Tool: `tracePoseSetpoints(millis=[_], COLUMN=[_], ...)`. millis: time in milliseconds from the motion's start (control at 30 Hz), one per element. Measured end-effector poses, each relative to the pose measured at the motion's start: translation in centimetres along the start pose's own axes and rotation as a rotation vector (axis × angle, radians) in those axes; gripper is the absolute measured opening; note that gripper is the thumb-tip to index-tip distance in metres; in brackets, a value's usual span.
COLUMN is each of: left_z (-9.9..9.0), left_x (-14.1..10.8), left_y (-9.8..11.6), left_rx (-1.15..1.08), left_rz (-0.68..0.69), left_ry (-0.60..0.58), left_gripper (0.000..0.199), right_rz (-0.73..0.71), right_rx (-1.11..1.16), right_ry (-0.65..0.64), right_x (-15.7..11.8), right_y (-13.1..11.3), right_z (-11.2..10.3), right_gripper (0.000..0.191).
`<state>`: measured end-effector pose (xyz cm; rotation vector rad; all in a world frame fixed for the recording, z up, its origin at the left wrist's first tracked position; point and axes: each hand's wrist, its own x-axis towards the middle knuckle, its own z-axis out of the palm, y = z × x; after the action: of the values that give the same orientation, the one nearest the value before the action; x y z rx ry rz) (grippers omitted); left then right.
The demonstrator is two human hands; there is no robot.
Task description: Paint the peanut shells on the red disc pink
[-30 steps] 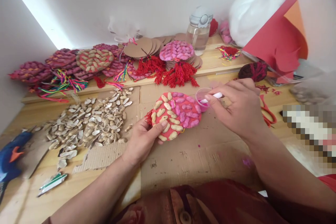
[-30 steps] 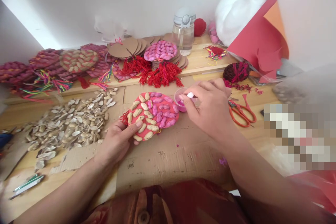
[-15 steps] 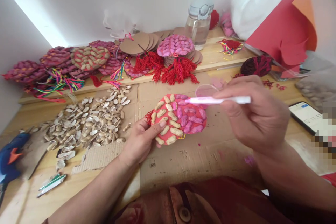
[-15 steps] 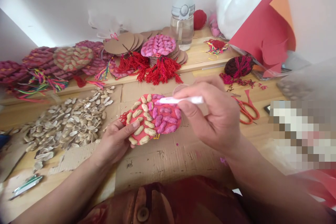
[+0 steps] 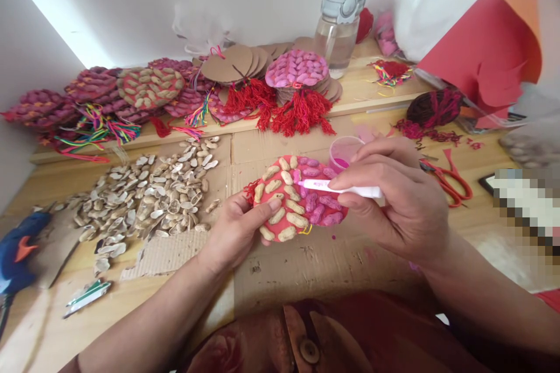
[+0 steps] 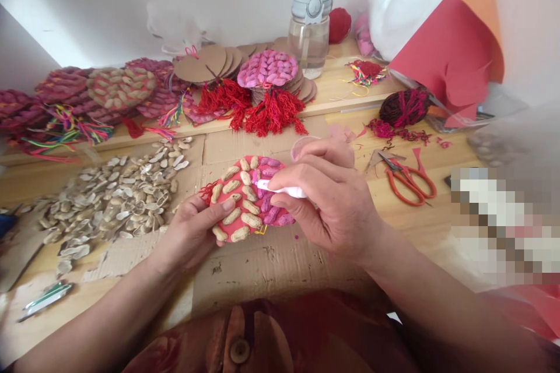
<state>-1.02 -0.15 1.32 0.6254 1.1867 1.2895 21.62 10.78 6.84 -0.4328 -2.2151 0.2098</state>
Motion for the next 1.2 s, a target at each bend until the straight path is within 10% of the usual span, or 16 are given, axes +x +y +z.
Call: tracePoseSetpoints(millis=[1200], left_z=[-0.48], left_x=[0.10], left_y=[-0.44], left_rx=[-0.009], left_rz=[0.001], left_ry=[-0.058], left_gripper=[0.029], right_rz=[0.099], right_rx=[0.089], right_ry=[0.088], right_x=[-0.16], right_y=[0.76], right_z=[0.18], right_gripper=[0.006])
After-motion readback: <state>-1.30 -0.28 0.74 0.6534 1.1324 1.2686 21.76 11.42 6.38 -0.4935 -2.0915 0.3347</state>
